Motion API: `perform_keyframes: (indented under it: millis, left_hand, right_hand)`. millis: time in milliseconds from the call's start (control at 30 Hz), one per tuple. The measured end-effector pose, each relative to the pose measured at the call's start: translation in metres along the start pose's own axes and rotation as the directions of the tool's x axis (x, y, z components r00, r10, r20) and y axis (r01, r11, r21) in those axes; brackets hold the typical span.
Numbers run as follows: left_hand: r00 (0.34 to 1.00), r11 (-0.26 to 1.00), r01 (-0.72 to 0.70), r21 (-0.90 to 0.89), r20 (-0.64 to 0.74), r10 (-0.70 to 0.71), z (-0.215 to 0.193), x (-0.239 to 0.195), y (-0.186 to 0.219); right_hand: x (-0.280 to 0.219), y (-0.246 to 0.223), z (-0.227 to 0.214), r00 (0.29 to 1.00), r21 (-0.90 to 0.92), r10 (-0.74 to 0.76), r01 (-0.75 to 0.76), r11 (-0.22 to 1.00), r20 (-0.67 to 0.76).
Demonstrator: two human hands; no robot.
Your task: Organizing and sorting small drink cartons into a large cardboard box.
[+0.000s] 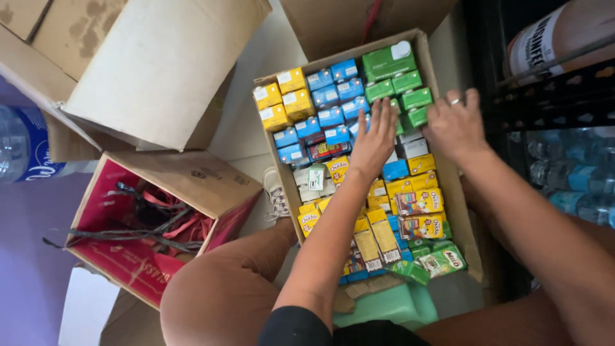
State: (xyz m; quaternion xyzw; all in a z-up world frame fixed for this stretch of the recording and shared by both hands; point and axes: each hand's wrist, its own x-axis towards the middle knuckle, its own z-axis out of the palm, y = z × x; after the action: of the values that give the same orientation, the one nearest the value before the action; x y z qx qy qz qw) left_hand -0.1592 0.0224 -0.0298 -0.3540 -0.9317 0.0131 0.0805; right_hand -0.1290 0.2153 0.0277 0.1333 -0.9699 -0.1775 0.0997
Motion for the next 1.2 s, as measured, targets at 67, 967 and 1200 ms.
perform_keyframes:
  millis: [67,967,1200]
  left_hand:
    - [1.0,0.999,-0.029,-0.027,-0.013,0.028,-0.003,0.002,0.003]
    - [1.0,0.977,-0.03,0.212,0.009,0.029,-0.005,0.015,0.008]
    - [0.96,0.974,0.228,0.01,0.167,-0.226,-0.018,0.003,-0.002]
  right_hand:
    - [-0.003,0.003,0.001,0.997,0.096,-0.033,0.026,0.995,0.071]
    - [0.023,0.018,-0.019,0.9,-0.036,-0.432,0.434,0.9,0.062]
    - [0.011,-0.003,-0.021,0.98,-0.108,-0.18,0.17,0.98,-0.091]
